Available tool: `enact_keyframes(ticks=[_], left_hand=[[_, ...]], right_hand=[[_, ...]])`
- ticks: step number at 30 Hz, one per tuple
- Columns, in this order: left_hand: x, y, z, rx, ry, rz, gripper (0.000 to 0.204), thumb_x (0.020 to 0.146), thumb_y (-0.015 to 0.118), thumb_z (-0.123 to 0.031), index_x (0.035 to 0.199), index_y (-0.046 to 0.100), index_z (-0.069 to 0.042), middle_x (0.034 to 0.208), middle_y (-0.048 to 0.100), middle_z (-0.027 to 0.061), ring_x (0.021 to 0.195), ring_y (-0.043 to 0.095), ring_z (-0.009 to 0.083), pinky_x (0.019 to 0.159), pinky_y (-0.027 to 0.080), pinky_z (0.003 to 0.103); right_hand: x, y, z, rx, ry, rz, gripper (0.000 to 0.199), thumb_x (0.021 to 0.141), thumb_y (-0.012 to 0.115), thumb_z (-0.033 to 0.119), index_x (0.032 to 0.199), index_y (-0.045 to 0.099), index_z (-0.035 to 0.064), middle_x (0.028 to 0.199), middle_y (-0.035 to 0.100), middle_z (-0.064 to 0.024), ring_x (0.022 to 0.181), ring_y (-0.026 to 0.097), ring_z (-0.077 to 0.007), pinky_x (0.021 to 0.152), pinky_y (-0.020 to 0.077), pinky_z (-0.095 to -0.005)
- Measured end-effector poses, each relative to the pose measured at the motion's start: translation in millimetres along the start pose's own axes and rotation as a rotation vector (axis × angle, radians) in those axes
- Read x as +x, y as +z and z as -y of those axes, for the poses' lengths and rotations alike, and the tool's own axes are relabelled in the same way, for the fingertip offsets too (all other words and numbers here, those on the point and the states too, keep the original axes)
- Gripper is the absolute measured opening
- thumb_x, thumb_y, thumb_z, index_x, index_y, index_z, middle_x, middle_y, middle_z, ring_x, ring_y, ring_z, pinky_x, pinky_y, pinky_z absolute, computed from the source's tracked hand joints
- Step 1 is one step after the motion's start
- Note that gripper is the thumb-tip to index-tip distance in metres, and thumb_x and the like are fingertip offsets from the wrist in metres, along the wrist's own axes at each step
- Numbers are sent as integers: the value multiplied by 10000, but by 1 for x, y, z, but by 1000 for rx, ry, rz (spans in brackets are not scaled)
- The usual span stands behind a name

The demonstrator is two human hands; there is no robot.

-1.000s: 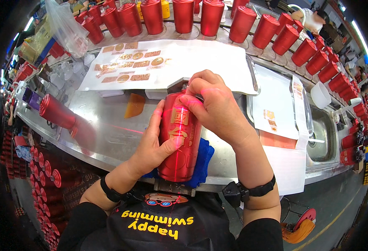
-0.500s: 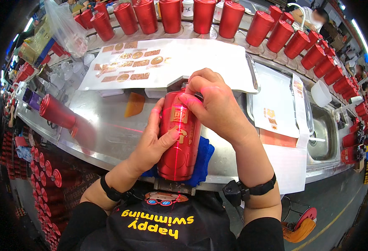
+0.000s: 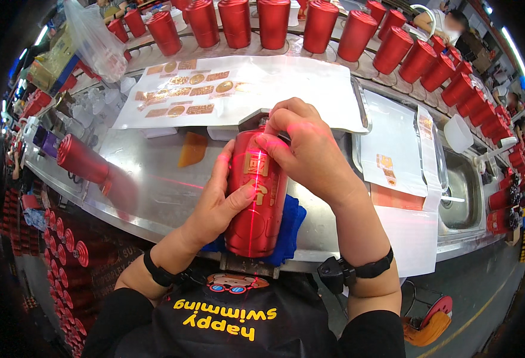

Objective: The recorder applies various decorative and informative labels to red bottles using a specialized station with a laser alignment guide and hand tools.

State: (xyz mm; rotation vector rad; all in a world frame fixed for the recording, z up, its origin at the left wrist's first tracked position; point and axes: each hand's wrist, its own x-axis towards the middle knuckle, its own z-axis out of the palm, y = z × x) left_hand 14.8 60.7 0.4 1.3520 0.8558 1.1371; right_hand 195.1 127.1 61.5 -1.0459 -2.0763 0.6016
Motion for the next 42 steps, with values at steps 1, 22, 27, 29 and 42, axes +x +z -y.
enact_keyframes(ticks=[1,22,27,29,42], left_hand=[[0,0,0,-4,-9,5,875,932,617,-325,1471,57,77,1417,360,213,1302,401,248,1084,322,357],[-3,4,-3,10,-28,-14,906,908,649,-342,1470,68,67,1384,396,211,1257,445,237,1063,353,354],[-3,-2,1,-134,-48,0,794,966,552,-343,1485,74,20,1404,383,173,1258,444,208,1051,372,337],[-3,-3,1,-249,-83,4,742,990,505,-341,1498,72,-15,1411,380,154,1272,434,192,1058,367,329],[-1,-2,3,-182,-19,1,641,1025,428,-333,1474,135,17,1429,352,165,1301,383,212,1079,322,325]], right_hand=[[0,0,0,-7,2,1,160,814,697,120,822,600,-7,1018,602,-142,1013,566,-322,868,471,-382],[-1,3,-1,-2,-28,-53,129,807,684,95,809,596,2,1002,606,-147,998,576,-320,861,470,-384],[-10,4,-5,27,45,-150,178,896,593,137,984,619,-16,1042,602,-172,997,582,-331,874,464,-388],[-22,3,-7,75,150,-184,401,968,540,259,1219,546,-54,1137,587,-222,1053,583,-353,921,448,-385],[-66,41,-6,188,252,-134,990,803,723,486,1399,267,-159,1346,443,-341,1284,448,-404,1051,370,-417]])
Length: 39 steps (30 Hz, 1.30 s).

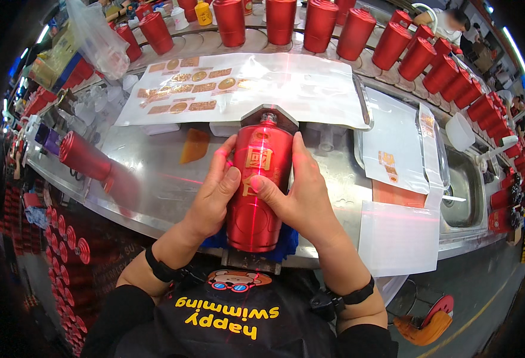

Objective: The recorder applies various decorative and informative labels to red bottles using a specialized station with a laser alignment guide and hand tools.

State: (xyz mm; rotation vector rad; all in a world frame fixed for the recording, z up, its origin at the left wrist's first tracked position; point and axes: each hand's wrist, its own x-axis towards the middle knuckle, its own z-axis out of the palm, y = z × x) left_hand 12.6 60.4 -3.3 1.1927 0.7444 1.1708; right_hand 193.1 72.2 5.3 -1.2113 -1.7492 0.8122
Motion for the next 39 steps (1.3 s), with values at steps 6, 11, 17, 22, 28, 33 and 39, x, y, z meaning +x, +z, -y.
enact_keyframes(ticks=[6,11,17,22,28,33,39], left_hand=[[-2,-1,-1,13,14,-3,630,1027,426,-323,1473,141,19,1418,364,175,1296,389,215,1079,323,327],[-1,0,-2,-63,-18,11,696,1003,488,-335,1470,122,29,1418,361,185,1290,397,216,1070,337,331],[0,0,2,122,17,14,850,929,630,-327,1468,94,54,1421,351,191,1301,392,220,1075,336,340],[0,0,-1,60,-9,12,867,926,636,-310,1473,75,63,1431,340,198,1311,385,227,1082,327,342],[2,0,-3,20,-36,-6,860,927,629,-324,1465,95,81,1426,356,222,1317,388,242,1084,324,348],[22,-2,6,233,16,-124,833,915,636,-348,1441,168,99,1353,441,269,1261,462,278,1051,364,352],[30,-2,-6,212,-78,-66,714,948,604,-291,1450,211,31,1348,419,154,1224,444,178,1036,371,300]], right_hand=[[-1,0,1,55,65,19,995,806,716,497,1405,261,-154,1343,441,-345,1279,451,-411,1053,366,-413],[-3,-5,2,142,46,57,911,875,666,440,1426,234,-142,1385,421,-312,1314,423,-343,1076,340,-384],[-5,-7,-4,338,111,106,849,924,625,383,1448,192,-127,1451,350,-282,1370,337,-291,1114,283,-360],[-4,-11,-5,291,56,129,875,914,638,394,1452,181,-123,1470,317,-282,1384,313,-300,1121,272,-364],[-5,-13,-5,308,85,134,897,894,666,392,1449,186,-124,1478,298,-283,1384,316,-305,1119,280,-371],[-7,-8,-2,280,54,119,914,885,672,406,1449,185,-125,1475,299,-285,1383,319,-308,1116,293,-376],[-8,-10,-10,187,14,113,855,911,642,391,1447,211,-117,1458,339,-282,1363,355,-304,1107,303,-368]])
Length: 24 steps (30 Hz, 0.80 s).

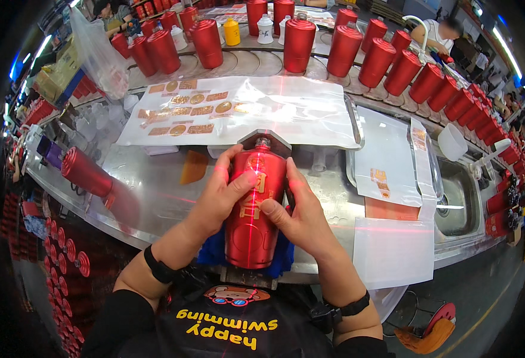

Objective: The recorder applies various decorative and informative labels to red bottles using a specialized station with a laser alignment guide and hand tools.

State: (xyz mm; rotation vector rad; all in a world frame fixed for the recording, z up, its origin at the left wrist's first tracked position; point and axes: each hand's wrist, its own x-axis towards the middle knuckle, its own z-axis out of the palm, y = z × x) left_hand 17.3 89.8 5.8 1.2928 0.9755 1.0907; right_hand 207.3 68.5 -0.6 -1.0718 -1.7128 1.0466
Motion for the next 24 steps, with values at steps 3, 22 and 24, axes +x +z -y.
enact_keyframes(ticks=[3,22,24], left_hand=[[4,-2,-1,-31,-33,5,681,951,601,-287,1436,242,31,1319,448,142,1192,467,167,1015,390,292],[2,-4,2,193,64,-14,914,849,696,-320,1453,148,92,1392,359,252,1276,410,297,1066,349,370],[5,-3,3,78,59,-16,864,883,677,-281,1473,142,54,1365,413,182,1219,466,206,1030,388,333]], right_hand=[[0,-3,6,184,133,-10,783,949,585,393,1450,237,-98,1441,387,-258,1336,395,-287,1091,317,-356],[3,-1,-1,300,216,-18,900,893,653,448,1451,218,-107,1401,439,-250,1295,446,-267,1061,356,-341],[5,0,0,281,223,-19,894,896,646,453,1448,225,-110,1394,447,-251,1290,452,-268,1058,359,-341]])
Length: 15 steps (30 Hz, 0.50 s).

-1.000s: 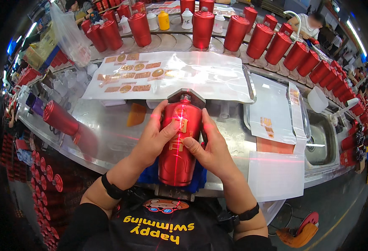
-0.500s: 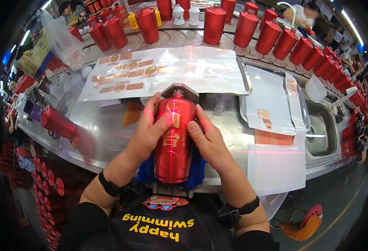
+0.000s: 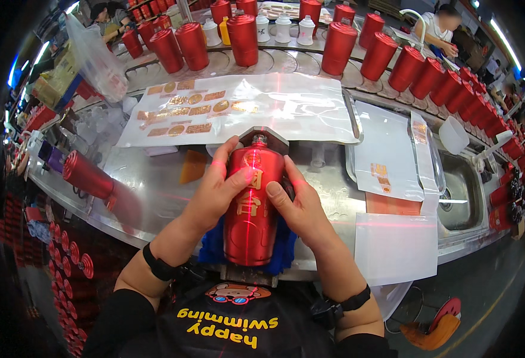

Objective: The recorder applies various decorative and informative labels to red bottles using a specialized station with a laser alignment guide and hand tools.

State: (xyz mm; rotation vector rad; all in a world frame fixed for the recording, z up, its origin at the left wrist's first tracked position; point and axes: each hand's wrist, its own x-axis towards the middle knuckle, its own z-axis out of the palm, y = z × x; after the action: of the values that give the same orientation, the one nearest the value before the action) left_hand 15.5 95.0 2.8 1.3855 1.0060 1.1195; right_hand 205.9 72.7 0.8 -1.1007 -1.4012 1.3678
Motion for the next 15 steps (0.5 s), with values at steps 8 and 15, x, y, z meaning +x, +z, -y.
enact_keyframes(ticks=[8,15], left_hand=[[5,-3,4,32,6,25,669,933,606,-229,1445,253,20,1335,442,144,1175,487,173,1000,406,291],[9,0,-8,-127,-88,12,522,943,577,-201,1367,365,18,1279,483,127,1136,502,147,978,423,290]], right_hand=[[6,4,1,-43,-69,-22,905,881,651,480,1430,259,-122,1359,478,-263,1274,470,-277,1049,367,-339],[12,8,3,-181,-100,-91,935,859,675,482,1418,262,-143,1346,478,-299,1274,477,-312,1049,372,-353]])
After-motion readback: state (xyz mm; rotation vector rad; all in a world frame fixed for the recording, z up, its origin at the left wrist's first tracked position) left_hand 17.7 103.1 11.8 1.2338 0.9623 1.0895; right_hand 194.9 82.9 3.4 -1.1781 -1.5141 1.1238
